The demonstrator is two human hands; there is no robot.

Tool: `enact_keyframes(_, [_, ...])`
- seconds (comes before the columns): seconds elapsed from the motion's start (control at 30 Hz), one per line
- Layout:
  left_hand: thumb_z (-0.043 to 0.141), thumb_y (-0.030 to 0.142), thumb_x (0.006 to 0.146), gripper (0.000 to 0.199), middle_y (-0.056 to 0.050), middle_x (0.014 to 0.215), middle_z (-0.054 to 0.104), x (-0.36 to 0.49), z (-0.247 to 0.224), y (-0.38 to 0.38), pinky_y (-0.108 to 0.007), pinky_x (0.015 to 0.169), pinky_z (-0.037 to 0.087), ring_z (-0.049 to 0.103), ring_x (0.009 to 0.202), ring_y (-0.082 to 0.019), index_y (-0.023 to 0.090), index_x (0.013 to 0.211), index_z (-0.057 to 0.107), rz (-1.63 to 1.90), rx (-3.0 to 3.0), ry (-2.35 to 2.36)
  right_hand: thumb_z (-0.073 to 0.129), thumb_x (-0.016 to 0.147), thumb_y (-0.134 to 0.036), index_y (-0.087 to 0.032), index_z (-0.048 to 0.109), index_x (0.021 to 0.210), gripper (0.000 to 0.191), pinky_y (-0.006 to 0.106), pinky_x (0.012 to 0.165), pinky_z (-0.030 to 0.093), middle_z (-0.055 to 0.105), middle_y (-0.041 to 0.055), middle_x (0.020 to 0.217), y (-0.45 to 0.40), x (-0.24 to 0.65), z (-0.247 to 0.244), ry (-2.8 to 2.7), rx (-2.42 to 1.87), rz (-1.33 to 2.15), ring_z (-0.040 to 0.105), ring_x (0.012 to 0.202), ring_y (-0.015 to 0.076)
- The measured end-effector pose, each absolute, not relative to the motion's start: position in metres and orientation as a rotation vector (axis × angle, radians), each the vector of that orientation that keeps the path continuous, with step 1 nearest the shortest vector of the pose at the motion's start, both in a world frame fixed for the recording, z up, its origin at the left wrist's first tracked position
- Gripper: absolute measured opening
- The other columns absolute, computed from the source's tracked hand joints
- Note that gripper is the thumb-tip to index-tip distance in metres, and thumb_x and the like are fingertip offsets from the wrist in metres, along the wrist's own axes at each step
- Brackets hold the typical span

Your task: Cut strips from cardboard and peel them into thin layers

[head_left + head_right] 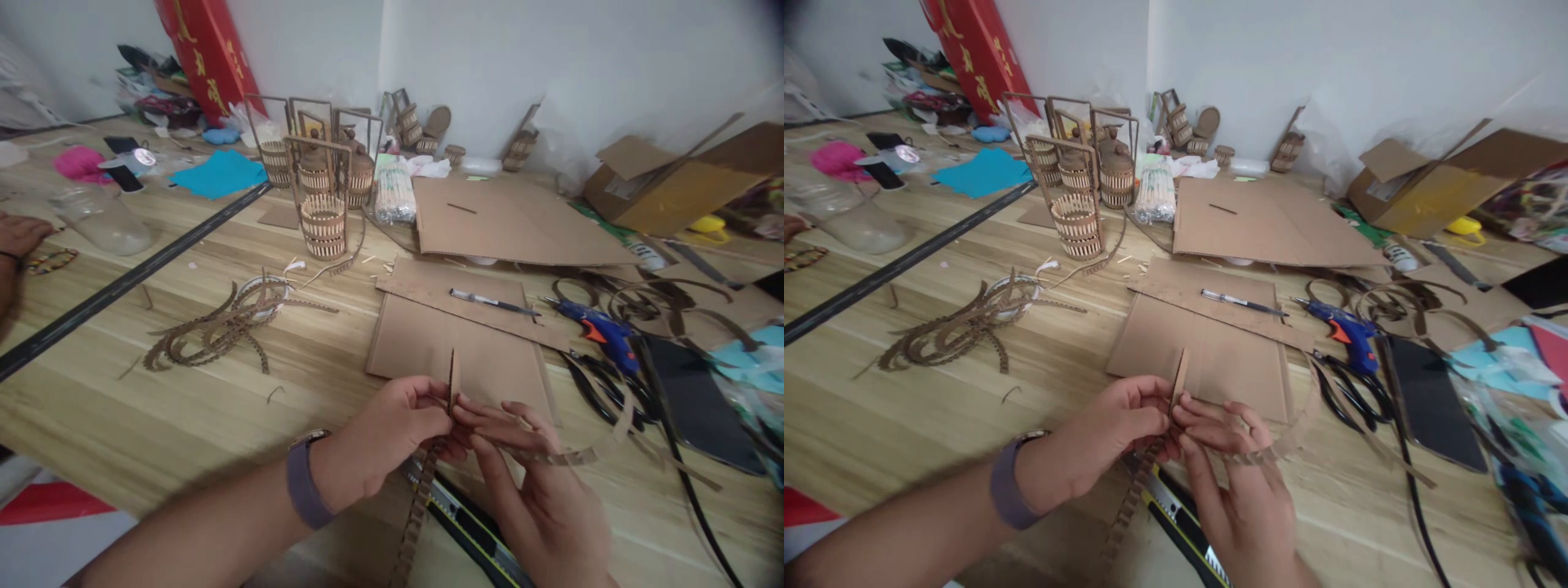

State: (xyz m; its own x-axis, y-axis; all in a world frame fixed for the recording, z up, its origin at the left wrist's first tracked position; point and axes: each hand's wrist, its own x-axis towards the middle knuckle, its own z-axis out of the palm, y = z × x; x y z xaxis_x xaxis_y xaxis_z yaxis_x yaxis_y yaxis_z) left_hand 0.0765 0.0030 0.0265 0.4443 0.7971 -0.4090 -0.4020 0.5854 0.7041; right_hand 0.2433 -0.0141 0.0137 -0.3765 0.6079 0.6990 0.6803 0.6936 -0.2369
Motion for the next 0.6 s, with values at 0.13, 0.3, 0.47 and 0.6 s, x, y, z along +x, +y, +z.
enact_keyframes(0.13, [0.063, 0.018, 0.062, 0.022, 0.001, 0.066, 0.062, 0.075, 0.025, 0.0022, -0.021, 0.059, 0.041, 0.055, 0.056, -0.008, 0.012, 0.084, 0.063, 0.793, 0.633, 0.76, 0.048, 0.1, -0.027, -0.024, 0.058, 0.1, 0.01, 0.034, 0.093, 0.049, 0.077, 0.0014, 0.091, -0.0152, 0.2436, 0.0148, -2.115, -1.003, -0.134, 0.072, 0.094, 0.0175])
enact_keyframes(0.3, [0.061, 0.019, 0.062, 0.02, 0.002, 0.061, 0.06, 0.0736, 0.0236, 0.0017, -0.021, 0.057, 0.04, 0.054, 0.055, -0.009, 0.014, 0.081, 0.061, 0.771, 0.684, 0.763, 0.047, 0.1, -0.024, -0.023, 0.058, 0.1, 0.011, 0.033, 0.095, 0.047, 0.076, 0.0019, 0.09, -0.0169, 0.2427, 0.0156, -2.134, -0.981, -0.163, 0.07, 0.096, 0.017])
enact_keyframes(0.47, [0.058, 0.019, 0.06, 0.016, 0.004, 0.059, 0.058, 0.0732, 0.0227, 0.0023, -0.021, 0.055, 0.039, 0.05, 0.051, -0.007, 0.015, 0.076, 0.06, 0.752, 0.706, 0.767, 0.047, 0.1, -0.023, -0.024, 0.057, 0.101, 0.01, 0.034, 0.097, 0.045, 0.076, 0.0016, 0.09, -0.0184, 0.244, 0.016, -2.155, -0.98, -0.15, 0.069, 0.098, 0.0169])
enact_keyframes(0.6, [0.058, 0.02, 0.059, 0.017, 0.004, 0.057, 0.058, 0.0727, 0.0244, 0.0031, -0.021, 0.054, 0.039, 0.05, 0.05, -0.007, 0.015, 0.075, 0.06, 0.747, 0.711, 0.779, 0.049, 0.099, -0.023, -0.025, 0.057, 0.102, 0.009, 0.036, 0.096, 0.046, 0.076, 0.0009, 0.092, -0.0179, 0.245, 0.0146, -2.156, -0.973, -0.133, 0.07, 0.096, 0.0183])
